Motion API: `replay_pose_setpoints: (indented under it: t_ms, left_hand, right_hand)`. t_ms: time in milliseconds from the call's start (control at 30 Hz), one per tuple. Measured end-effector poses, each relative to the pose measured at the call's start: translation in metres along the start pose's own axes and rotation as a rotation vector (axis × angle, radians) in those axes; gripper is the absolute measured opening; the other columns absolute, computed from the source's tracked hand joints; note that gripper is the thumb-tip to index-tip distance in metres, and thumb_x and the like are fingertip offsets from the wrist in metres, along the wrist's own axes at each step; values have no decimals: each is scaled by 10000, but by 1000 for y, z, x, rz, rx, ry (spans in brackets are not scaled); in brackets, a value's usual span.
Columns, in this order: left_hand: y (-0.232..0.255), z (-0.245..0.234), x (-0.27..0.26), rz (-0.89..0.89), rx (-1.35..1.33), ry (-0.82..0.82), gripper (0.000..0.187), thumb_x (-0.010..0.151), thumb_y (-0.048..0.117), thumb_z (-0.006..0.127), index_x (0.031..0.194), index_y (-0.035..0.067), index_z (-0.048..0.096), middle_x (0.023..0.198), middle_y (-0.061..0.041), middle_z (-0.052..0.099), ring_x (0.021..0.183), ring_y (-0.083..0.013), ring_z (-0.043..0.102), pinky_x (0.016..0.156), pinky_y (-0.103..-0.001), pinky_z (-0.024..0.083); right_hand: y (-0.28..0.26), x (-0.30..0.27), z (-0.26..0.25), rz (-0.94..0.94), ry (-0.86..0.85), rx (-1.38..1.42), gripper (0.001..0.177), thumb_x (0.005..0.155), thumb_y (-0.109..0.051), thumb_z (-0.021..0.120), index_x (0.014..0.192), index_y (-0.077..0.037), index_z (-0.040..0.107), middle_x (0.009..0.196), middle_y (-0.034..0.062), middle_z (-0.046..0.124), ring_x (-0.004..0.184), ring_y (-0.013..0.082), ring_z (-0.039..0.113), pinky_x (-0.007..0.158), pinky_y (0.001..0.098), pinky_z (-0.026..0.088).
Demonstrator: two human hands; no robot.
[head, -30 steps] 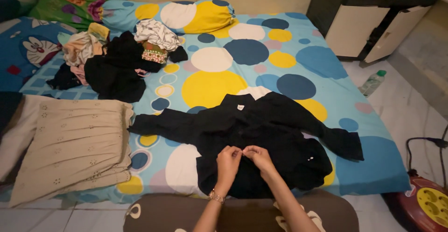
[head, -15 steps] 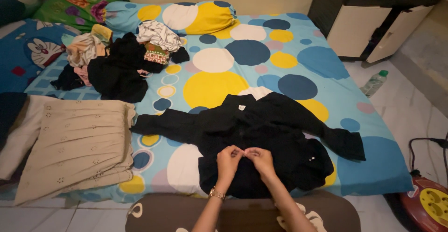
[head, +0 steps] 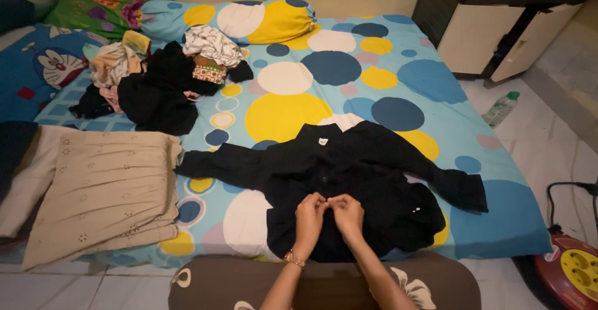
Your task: Folding a black shirt on a bed.
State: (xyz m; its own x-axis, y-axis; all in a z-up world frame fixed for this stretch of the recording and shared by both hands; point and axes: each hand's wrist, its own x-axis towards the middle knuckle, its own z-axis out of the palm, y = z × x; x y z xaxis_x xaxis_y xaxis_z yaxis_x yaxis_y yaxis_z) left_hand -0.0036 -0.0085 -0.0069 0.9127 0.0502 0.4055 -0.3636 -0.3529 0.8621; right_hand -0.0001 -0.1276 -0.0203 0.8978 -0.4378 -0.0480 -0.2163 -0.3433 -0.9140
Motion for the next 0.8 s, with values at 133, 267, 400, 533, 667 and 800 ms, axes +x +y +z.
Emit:
replay_pose_setpoints:
  t_ms: [133,267,400,533,667,800]
  left_hand:
    - [-17,6,7,-2,35,24,69,886,44,731,854,-12,706,751,-159,696,659,-290,688,593,-347,516]
    - [-42,8,19,-243,-137,-65,91,871,102,727,858,13,715,670,-114,727,611,-189,716,569,-294,535]
    - [-61,8,28,-288,-116,-183,100,857,124,754,855,24,760,684,-89,754,607,-124,714,584,-264,544]
    - [-67,11,30,-427,-198,-219,122,840,124,754,893,28,806,733,-85,784,647,-129,716,615,-277,558]
    - [-66,17,26,-471,-113,-179,168,828,177,765,905,33,806,769,-90,784,697,-143,742,657,-290,560]
    - [-71,22,24,-421,-32,-168,205,837,223,747,921,44,799,817,-132,786,765,-216,772,706,-335,577]
  right_hand:
    - [2,2,4,-147,48,-4,194,868,-241,766,900,-50,781,817,134,787,776,216,771,703,338,573]
    - [15,12,8,-271,27,-15,200,867,-225,761,919,-37,715,778,133,759,698,249,755,658,368,572]
    - [14,11,6,-557,43,-168,133,881,-166,753,940,-54,713,793,133,707,725,296,674,663,406,548]
    - [-3,-3,7,-565,64,-166,164,786,-127,776,924,-61,717,799,155,686,723,303,670,663,403,555]
    - [-6,-12,10,-667,112,-192,256,701,-137,821,889,-33,681,813,149,706,795,345,645,707,436,533]
    - [7,-10,18,-509,143,-210,218,790,-118,756,990,-44,710,885,155,684,860,339,653,775,426,540]
